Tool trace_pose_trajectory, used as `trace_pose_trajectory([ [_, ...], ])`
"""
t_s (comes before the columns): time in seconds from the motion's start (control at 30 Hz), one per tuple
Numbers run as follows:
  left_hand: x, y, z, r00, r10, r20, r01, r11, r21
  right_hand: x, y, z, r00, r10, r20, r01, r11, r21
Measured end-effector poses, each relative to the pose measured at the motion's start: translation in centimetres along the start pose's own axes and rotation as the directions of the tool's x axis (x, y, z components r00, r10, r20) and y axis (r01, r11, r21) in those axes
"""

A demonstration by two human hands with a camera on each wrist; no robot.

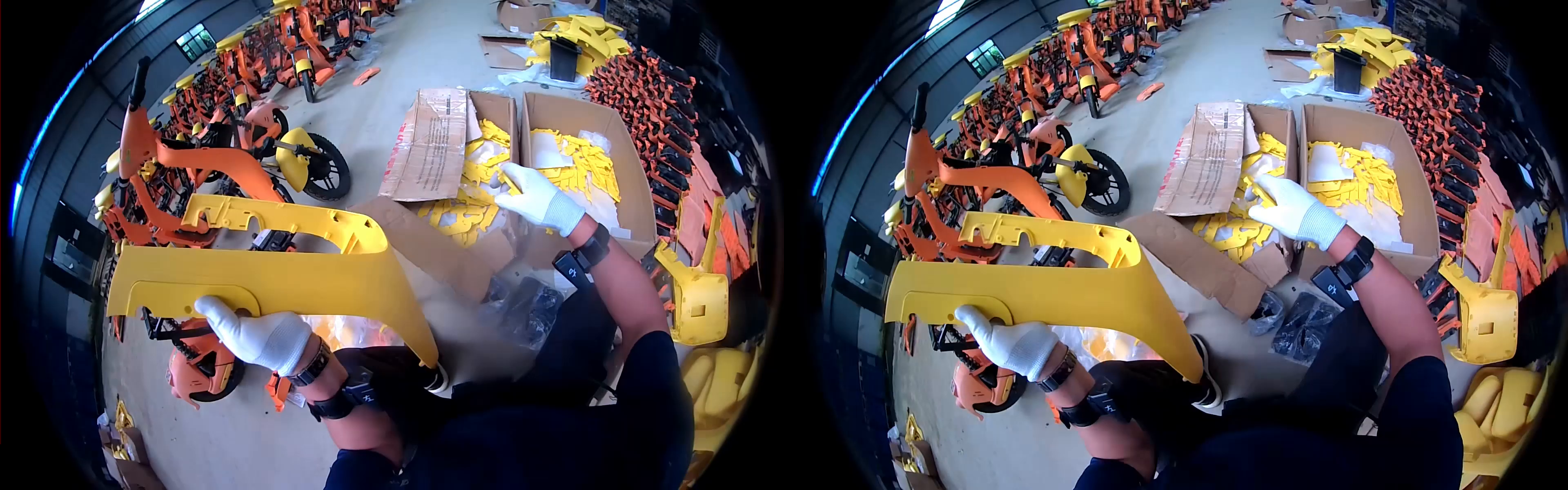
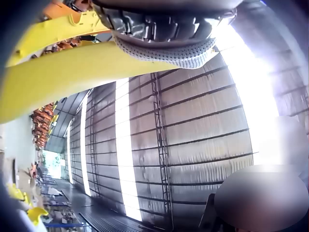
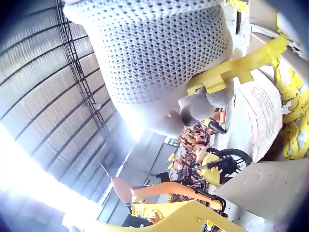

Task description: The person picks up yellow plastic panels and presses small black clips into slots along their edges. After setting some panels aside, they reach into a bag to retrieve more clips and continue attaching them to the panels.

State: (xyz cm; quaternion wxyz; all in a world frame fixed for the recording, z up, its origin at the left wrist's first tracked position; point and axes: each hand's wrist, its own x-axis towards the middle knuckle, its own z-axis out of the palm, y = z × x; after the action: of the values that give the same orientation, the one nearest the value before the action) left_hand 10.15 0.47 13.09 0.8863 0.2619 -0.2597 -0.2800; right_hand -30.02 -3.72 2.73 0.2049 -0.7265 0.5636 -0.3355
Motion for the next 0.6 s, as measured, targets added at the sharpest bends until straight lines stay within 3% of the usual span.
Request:
trace_pose_trajectory([
  [0.1,0.4,3.6,2.3,0.987,0.162,-0.002,-0.162,0.986,-0.034,-1.5,-2.8,-2.5,0.996,-0.037,-0.080,0.035,0.999,-0.020],
  [0.17,0.7,6.0,2.7,0.962,0.271,0.041,-0.270,0.962,-0.031,-2.3,-4.9,-4.0,0.981,0.070,-0.182,-0.050,0.992,0.112],
  [0.2,1.4,6.8,2.1,0.907,0.389,0.161,-0.404,0.912,0.072,-2.4,-5.8,-4.9,0.977,0.109,-0.182,-0.074,0.978,0.194],
  [0.27,2.8,8.1,2.0,0.872,0.416,0.260,-0.445,0.893,0.063,-2.3,-7.0,-6.4,0.967,0.197,-0.162,-0.127,0.923,0.363],
  [0.33,3.9,9.1,3.1,0.938,0.260,0.229,-0.232,0.962,-0.141,-1.6,-7.5,-7.1,0.967,0.118,-0.227,-0.004,0.894,0.447],
  [0.37,5.6,9.2,2.8,0.856,0.211,0.472,-0.122,0.970,-0.212,-1.1,-7.8,-7.5,0.961,0.082,-0.265,0.058,0.874,0.482],
  [0.4,7.8,9.0,1.8,0.707,0.177,0.685,0.002,0.968,-0.252,-0.5,-8.2,-8.0,0.961,0.074,-0.268,0.074,0.861,0.503],
  [0.43,8.8,8.6,1.2,0.504,0.157,0.849,0.131,0.958,-0.255,0.1,-8.7,-8.3,0.961,0.068,-0.269,0.088,0.846,0.525],
  [0.47,8.8,8.3,1.5,0.582,0.169,0.795,0.102,0.955,-0.278,0.7,-8.9,-8.5,0.963,0.019,-0.269,0.133,0.834,0.535],
  [0.5,9.1,7.8,1.7,0.561,0.170,0.810,0.121,0.951,-0.283,0.8,-9.4,-8.5,0.960,-0.056,-0.275,0.202,0.818,0.539],
  [0.57,8.1,6.8,2.6,0.467,0.106,0.878,0.253,0.935,-0.247,0.1,-11.6,-9.3,0.982,-0.102,-0.160,0.167,0.862,0.478],
  [0.6,7.9,6.0,2.9,0.431,0.070,0.900,0.312,0.924,-0.222,1.3,-9.5,-8.3,0.974,-0.188,-0.127,0.227,0.824,0.519],
])
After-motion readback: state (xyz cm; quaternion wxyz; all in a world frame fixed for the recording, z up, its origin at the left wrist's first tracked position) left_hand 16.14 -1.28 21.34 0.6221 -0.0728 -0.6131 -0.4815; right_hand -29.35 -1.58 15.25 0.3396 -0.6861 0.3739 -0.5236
